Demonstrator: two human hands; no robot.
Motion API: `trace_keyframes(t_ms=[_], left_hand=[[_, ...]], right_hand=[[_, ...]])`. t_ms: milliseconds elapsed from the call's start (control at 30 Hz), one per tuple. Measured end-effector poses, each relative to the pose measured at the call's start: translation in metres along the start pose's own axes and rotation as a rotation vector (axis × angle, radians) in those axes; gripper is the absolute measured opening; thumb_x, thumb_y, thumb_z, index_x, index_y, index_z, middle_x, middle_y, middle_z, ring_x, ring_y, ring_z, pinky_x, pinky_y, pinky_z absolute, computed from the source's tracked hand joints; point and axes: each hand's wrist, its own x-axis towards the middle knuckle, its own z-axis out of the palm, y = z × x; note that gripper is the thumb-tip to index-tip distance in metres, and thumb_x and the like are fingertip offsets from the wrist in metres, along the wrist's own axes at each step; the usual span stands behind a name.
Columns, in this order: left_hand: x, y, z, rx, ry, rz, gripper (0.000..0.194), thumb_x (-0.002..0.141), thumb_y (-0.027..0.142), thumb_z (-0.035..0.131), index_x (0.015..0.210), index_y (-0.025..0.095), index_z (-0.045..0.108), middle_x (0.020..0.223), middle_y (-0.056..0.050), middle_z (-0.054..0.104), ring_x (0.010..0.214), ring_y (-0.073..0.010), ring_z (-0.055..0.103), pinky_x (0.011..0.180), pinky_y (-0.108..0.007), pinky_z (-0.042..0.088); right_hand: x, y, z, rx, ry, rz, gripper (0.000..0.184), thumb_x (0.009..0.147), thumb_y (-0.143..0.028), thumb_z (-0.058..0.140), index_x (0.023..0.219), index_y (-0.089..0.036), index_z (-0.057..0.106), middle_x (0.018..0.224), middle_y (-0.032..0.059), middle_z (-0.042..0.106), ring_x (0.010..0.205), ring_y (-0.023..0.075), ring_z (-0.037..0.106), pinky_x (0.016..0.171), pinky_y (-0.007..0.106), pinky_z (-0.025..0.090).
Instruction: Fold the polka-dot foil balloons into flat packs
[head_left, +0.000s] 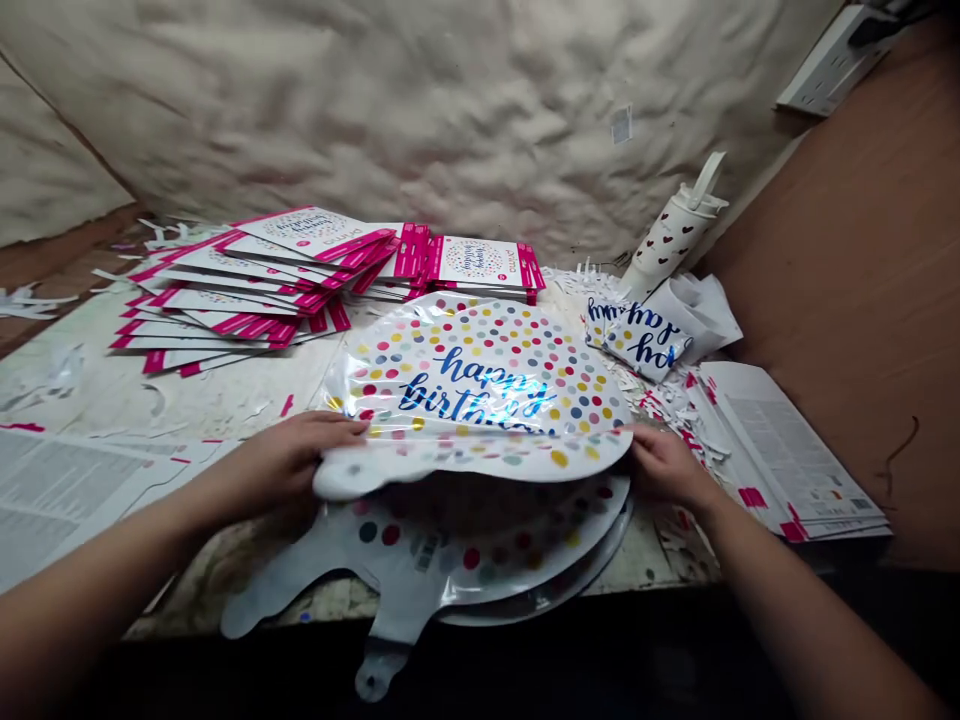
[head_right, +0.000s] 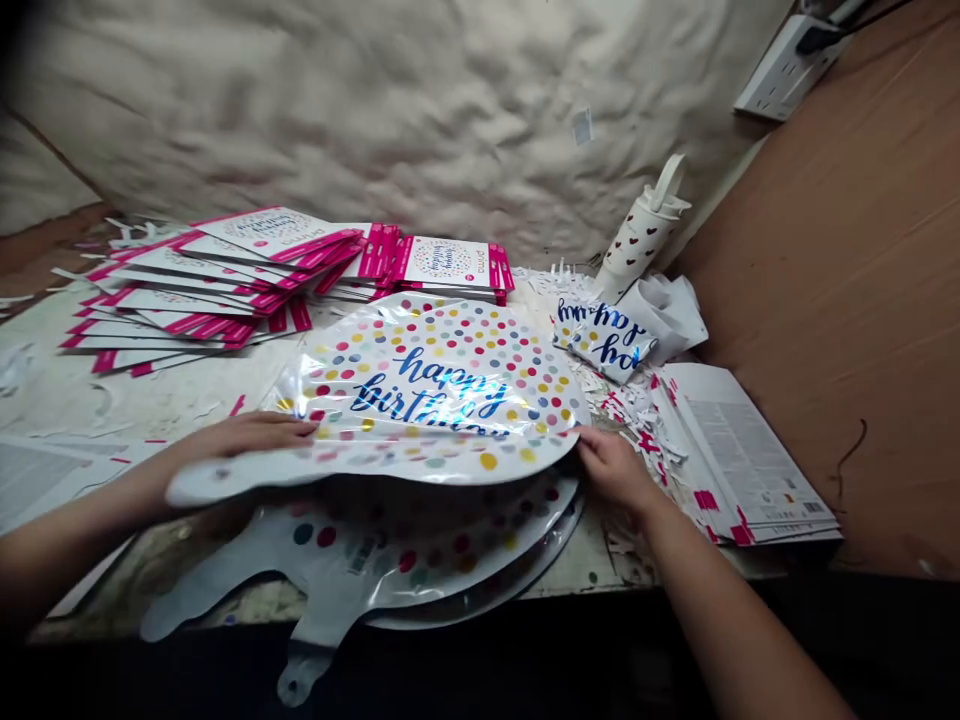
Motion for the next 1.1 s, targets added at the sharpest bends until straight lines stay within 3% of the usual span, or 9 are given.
trace_keyframes(t_ms=[133, 233, 367, 433, 500, 600, 700, 900, 1100], left_hand=[[0.047, 0.004, -0.016, 0.218, 0.036, -0.198, 0.040, 0.084, 0.045, 0.037, 0.091, 0.015, 0.063, 0.081, 0.000, 0.066, 0.081, -0.0213, 0.060, 0.072, -0.025, 0.044], [0.067, 0.007, -0.014, 0.315, 0.057, -0.314, 0.042, 0.083, 0.050, 0.039, 0.085, 0.016, 0.063, 0.075, -0.005, 0.065, 0.075, -0.0246, 0.061, 0.066, -0.029, 0.043], [0.041, 0.034, 0.019, 0.478, 0.345, 0.006, 0.041, 0.087, 0.040, 0.039, 0.114, 0.014, 0.054, 0.116, -0.015, 0.058, 0.113, -0.0323, 0.048, 0.095, -0.045, 0.034], [0.012, 0.055, 0.043, 0.447, 0.183, 0.327, 0.043, 0.087, 0.039, 0.042, 0.122, 0.016, 0.050, 0.131, -0.014, 0.048, 0.123, -0.0305, 0.040, 0.102, -0.047, 0.029], [-0.018, 0.072, 0.065, 0.393, -0.177, 0.619, 0.053, 0.084, 0.039, 0.047, 0.134, 0.022, 0.038, 0.142, -0.011, 0.036, 0.129, -0.0293, 0.033, 0.104, -0.046, 0.029], [-0.047, 0.085, 0.080, 0.372, -0.484, 0.805, 0.056, 0.079, 0.028, 0.056, 0.132, 0.034, 0.039, 0.146, -0.004, 0.030, 0.133, -0.0287, 0.027, 0.108, -0.050, 0.021], [-0.047, 0.086, 0.078, 0.368, -0.488, 0.784, 0.048, 0.078, 0.021, 0.057, 0.125, 0.031, 0.049, 0.140, -0.003, 0.041, 0.129, -0.0256, 0.035, 0.106, -0.043, 0.028], [0.000, 0.074, 0.085, 0.606, -0.006, 0.330, 0.058, 0.089, 0.037, 0.043, 0.140, 0.011, 0.030, 0.146, -0.018, 0.025, 0.134, -0.0357, 0.020, 0.106, -0.053, 0.021], [0.022, 0.066, 0.095, 0.668, -0.050, 0.219, 0.073, 0.082, 0.066, 0.035, 0.142, 0.025, 0.024, 0.146, -0.019, 0.022, 0.132, -0.0454, 0.015, 0.097, -0.067, 0.013]], right_hand=[[0.040, -0.008, -0.019, 0.154, -0.087, 0.212, 0.041, 0.078, -0.052, 0.051, 0.076, -0.015, 0.066, 0.070, 0.0048, 0.069, 0.069, 0.0202, 0.064, 0.062, 0.030, 0.052], [0.056, -0.017, -0.027, 0.230, -0.258, 0.244, 0.038, 0.068, -0.050, 0.066, 0.078, -0.013, 0.067, 0.074, 0.0060, 0.069, 0.068, 0.0181, 0.063, 0.061, 0.027, 0.051], [0.063, -0.023, -0.032, 0.426, -0.341, 0.368, 0.035, 0.061, -0.045, 0.074, 0.074, -0.014, 0.065, 0.072, 0.0043, 0.068, 0.062, 0.0138, 0.061, 0.057, 0.024, 0.049], [0.067, -0.023, -0.032, 0.453, -0.276, 0.428, 0.034, 0.058, -0.045, 0.076, 0.066, -0.015, 0.061, 0.063, 0.0016, 0.065, 0.054, 0.0119, 0.058, 0.050, 0.022, 0.047], [0.074, -0.023, -0.032, 0.453, -0.246, 0.458, 0.034, 0.057, -0.044, 0.077, 0.063, -0.016, 0.058, 0.062, 0.0010, 0.064, 0.053, 0.0122, 0.058, 0.047, 0.022, 0.046], [0.084, -0.022, -0.030, 0.415, -0.208, 0.459, 0.032, 0.058, -0.043, 0.076, 0.067, -0.018, 0.058, 0.062, 0.0011, 0.065, 0.052, 0.0131, 0.058, 0.045, 0.022, 0.046], [0.092, -0.023, -0.024, 0.365, -0.165, 0.423, 0.028, 0.061, -0.043, 0.073, 0.069, -0.020, 0.058, 0.062, -0.0002, 0.064, 0.051, 0.0132, 0.057, 0.046, 0.023, 0.046], [0.092, -0.018, -0.010, 0.205, -0.007, 0.324, 0.030, 0.064, -0.049, 0.064, 0.073, -0.021, 0.055, 0.063, -0.0013, 0.062, 0.057, 0.0153, 0.057, 0.053, 0.026, 0.046], [0.087, -0.049, -0.016, -0.346, 0.354, 0.261, 0.052, 0.060, -0.039, 0.073, 0.103, -0.017, 0.054, 0.102, 0.0122, 0.061, 0.096, 0.0295, 0.055, 0.079, 0.040, 0.043]])
